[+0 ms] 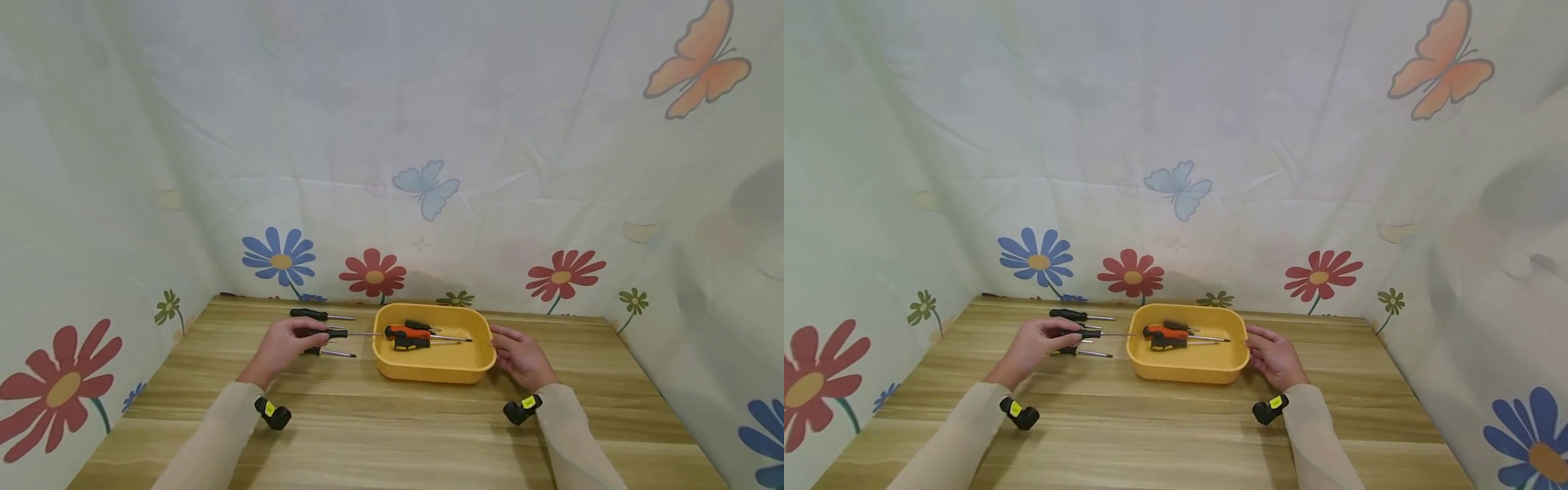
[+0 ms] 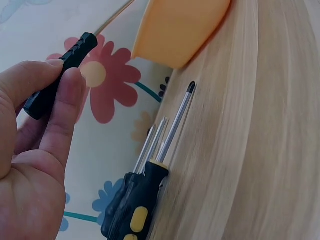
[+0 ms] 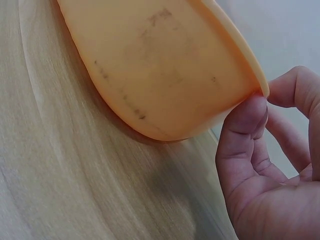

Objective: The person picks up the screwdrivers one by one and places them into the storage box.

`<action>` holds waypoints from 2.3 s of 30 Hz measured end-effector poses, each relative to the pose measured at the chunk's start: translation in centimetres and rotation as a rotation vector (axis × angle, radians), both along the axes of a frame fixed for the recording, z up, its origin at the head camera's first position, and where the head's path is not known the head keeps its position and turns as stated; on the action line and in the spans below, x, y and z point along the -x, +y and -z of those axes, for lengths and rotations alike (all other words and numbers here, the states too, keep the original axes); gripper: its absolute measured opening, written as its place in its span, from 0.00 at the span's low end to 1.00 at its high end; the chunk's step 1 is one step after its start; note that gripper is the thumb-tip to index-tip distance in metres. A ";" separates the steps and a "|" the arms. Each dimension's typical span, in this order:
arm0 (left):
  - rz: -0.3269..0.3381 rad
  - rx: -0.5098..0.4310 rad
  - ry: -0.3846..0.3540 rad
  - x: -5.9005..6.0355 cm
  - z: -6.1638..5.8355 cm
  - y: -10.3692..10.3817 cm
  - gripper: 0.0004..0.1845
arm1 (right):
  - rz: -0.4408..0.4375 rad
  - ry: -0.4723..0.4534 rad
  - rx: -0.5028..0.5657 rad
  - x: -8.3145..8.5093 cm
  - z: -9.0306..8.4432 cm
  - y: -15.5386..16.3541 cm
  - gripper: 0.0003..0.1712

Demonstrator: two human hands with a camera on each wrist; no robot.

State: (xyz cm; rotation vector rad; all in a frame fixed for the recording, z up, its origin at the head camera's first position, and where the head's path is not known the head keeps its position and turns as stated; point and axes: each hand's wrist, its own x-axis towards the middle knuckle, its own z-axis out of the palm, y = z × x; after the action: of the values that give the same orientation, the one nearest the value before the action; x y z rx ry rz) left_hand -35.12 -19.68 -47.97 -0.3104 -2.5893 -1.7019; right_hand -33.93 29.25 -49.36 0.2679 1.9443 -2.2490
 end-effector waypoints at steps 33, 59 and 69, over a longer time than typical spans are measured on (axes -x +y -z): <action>0.106 -0.003 0.005 1.4 -1.1 7.1 0.09 | 0.009 -0.009 -0.029 0.2 0.1 0.1 0.31; 0.204 0.312 0.088 3.0 -2.2 12.8 0.04 | -0.003 0.010 -0.013 0.2 0.4 0.1 0.31; 0.261 0.423 0.077 3.2 -2.6 14.9 0.04 | -0.005 0.012 0.004 0.1 0.4 0.2 0.31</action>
State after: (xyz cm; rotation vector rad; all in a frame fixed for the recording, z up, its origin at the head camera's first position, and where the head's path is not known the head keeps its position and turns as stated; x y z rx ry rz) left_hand -38.33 -4.77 -45.40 -0.7362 -2.9343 -1.1441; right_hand -34.07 29.48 -49.75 0.2497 1.9447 -2.2562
